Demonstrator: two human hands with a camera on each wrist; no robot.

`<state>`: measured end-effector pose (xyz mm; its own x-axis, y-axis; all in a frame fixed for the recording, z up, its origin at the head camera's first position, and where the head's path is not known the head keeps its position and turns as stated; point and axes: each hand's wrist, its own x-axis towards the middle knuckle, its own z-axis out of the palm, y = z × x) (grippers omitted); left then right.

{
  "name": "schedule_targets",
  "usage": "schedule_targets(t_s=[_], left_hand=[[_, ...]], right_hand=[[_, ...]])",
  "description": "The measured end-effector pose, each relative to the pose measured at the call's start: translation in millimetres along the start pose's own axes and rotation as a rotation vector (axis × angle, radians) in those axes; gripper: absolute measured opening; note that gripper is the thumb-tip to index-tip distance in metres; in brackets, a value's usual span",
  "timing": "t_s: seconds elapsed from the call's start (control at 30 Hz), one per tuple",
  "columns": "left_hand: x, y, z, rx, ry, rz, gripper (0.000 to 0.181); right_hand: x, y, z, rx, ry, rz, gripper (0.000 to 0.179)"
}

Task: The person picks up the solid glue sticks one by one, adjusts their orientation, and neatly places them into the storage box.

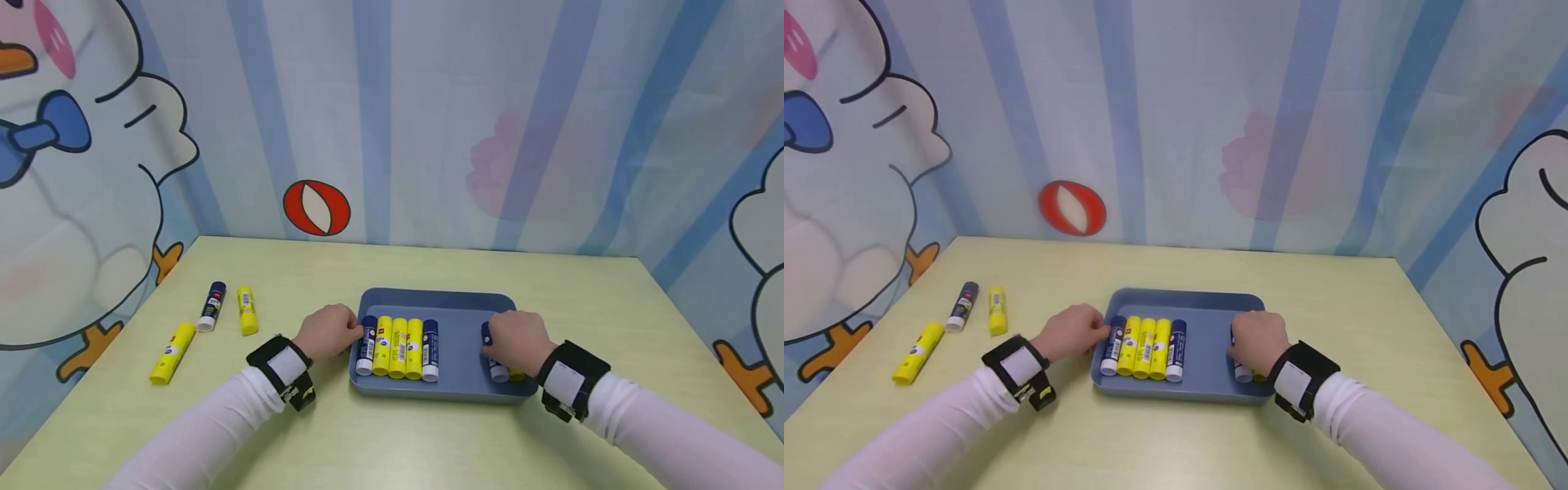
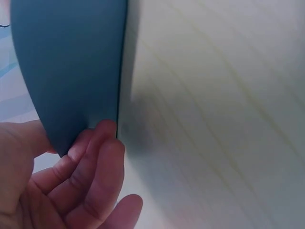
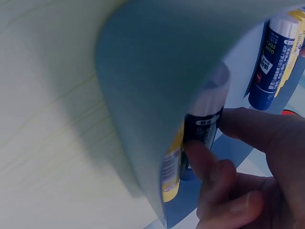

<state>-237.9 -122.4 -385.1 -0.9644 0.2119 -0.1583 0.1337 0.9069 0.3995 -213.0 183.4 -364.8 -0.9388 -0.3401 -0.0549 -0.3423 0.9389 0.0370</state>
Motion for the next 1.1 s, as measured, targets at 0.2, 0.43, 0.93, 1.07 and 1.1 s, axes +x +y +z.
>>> schedule_targets(t_s=[0.2, 0.43, 0.93, 1.07, 1.1], left_hand=[[0.3, 0.0, 0.2, 0.005, 0.005, 0.005, 0.033], [-0.7, 1.1, -1.9, 0.001, 0.011, 0.013, 0.033], [-0.8, 2.6, -2.6, 0.03, 0.003, 0.029, 0.032], [0.7, 1.2, -0.5, 0.024, -0.004, 0.029, 0.031], [1.3, 0.7, -0.1, 0.021, -0.007, 0.032, 0.031]], right_hand=[[-2.3, 2.5, 0.1, 0.004, 0.006, 0.005, 0.042], [-9.2, 11.9, -10.4, 0.12, 0.033, 0.045, 0.05], [-31.0, 44.2, -5.5, 0.365, 0.024, 0.182, 0.039], [-31.7, 50.1, 7.1, 0.506, -0.062, 0.163, 0.044], [-31.9, 51.1, 9.8, 0.548, -0.082, 0.159, 0.045]])
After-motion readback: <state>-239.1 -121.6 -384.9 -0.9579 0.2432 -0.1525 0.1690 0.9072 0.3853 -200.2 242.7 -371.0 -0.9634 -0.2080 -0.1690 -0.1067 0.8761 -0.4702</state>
